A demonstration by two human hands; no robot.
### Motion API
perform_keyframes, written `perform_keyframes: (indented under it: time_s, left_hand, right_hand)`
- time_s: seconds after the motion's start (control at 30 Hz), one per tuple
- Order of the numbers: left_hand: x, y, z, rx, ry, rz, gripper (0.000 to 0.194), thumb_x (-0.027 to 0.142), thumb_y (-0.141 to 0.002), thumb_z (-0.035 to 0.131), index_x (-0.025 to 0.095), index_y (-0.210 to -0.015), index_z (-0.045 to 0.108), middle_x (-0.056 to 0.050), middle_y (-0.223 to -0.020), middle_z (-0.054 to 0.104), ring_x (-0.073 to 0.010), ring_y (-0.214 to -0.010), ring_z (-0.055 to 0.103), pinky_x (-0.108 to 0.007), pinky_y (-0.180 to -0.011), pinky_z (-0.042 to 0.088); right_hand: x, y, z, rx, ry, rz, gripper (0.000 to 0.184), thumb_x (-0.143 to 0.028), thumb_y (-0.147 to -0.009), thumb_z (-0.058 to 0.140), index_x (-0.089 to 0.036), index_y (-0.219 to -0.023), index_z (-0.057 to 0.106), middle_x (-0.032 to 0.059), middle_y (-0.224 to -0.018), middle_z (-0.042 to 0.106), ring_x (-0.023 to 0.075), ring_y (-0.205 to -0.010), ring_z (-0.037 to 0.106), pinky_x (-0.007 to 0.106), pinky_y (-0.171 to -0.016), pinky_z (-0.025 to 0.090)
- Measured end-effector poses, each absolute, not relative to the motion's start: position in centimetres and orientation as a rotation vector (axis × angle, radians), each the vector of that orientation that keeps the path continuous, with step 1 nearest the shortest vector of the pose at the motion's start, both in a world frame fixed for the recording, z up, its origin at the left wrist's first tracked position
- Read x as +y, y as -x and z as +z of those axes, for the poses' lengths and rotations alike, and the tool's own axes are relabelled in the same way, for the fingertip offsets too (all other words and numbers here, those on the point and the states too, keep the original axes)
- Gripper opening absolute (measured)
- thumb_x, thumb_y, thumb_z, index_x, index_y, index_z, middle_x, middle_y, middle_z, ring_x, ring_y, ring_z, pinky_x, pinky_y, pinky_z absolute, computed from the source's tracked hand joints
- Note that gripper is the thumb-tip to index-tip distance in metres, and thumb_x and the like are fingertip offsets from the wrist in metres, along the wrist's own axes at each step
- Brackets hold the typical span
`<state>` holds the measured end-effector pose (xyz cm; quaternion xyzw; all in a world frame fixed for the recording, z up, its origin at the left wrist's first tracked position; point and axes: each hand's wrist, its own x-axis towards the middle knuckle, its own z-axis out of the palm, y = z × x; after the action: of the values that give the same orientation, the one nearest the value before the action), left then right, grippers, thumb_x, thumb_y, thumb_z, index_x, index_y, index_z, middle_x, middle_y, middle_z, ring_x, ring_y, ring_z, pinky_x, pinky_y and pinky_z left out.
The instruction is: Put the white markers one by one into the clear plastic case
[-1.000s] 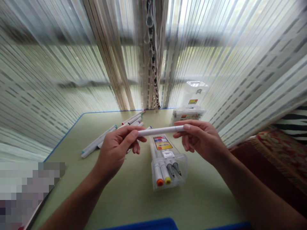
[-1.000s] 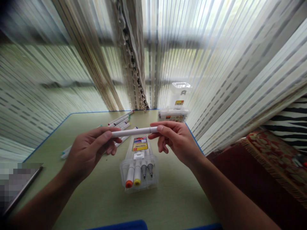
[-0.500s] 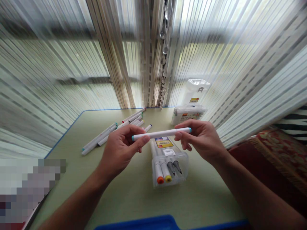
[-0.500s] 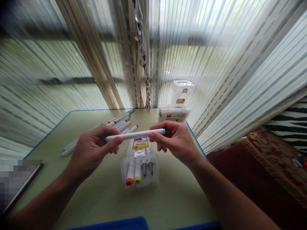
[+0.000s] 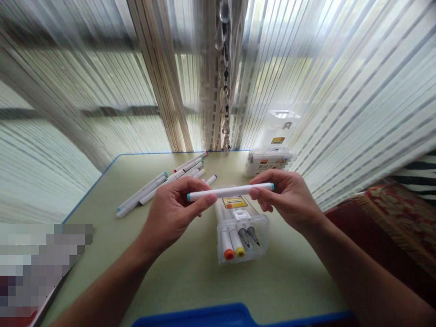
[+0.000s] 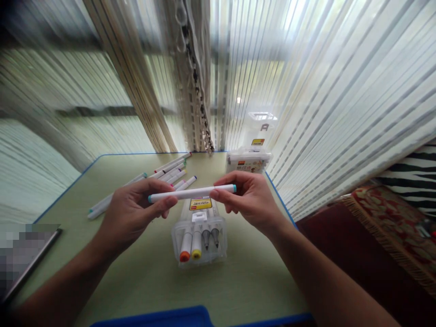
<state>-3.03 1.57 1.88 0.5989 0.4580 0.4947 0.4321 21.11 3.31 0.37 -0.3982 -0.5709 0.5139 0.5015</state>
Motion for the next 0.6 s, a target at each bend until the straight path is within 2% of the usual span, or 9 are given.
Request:
perform_keyframes:
  time_s: [0.13,0.27,0.6]
  left_hand:
    - [1.62,3.14,1.92,1.131,-1.465,1.226,0.019,0.026,-0.072,0.085,0.014,-0.084,0.077,-0.001,-0.062,0.067,-0.0096,-0.049,0.056,-0.019,-0.045,0.045]
    - [1.75,3.39,1.88,1.158,-1.472,1.221,0.020,0.028,-0.076,0.082,0.014,-0.090,0.078,0.000,-0.056,0.065,-0.0099,-0.048,0.055,-0.020,-0.045,0.043]
    - [1.98,3.63,1.44,1.039,-1.364,1.266,0.020,0.027,-0.082,0.078,0.016,-0.098,0.079,-0.004,-0.072,0.073,-0.0096,-0.051,0.056,-0.022,-0.048,0.046]
  right_hand:
    - [3.37,-21.24,0.39,-1.358,0.940,1.271,0.019,-0.029,-0.074,0.086,-0.017,-0.086,0.077,-0.0021,-0.055,0.063,0.0081,-0.043,0.052,0.019,-0.039,0.040]
    - [3.43,-21.33,0.48,-1.336,0.928,1.302,0.017,-0.029,-0.078,0.083,-0.016,-0.088,0.078,0.0014,-0.064,0.069,0.0082,-0.044,0.054,0.020,-0.038,0.041]
    - [3.44,-21.19,1.29,-1.225,0.877,1.379,0.017,-0.029,-0.079,0.081,-0.017,-0.092,0.081,0.0055,-0.070,0.075,0.0072,-0.040,0.053,0.019,-0.034,0.037]
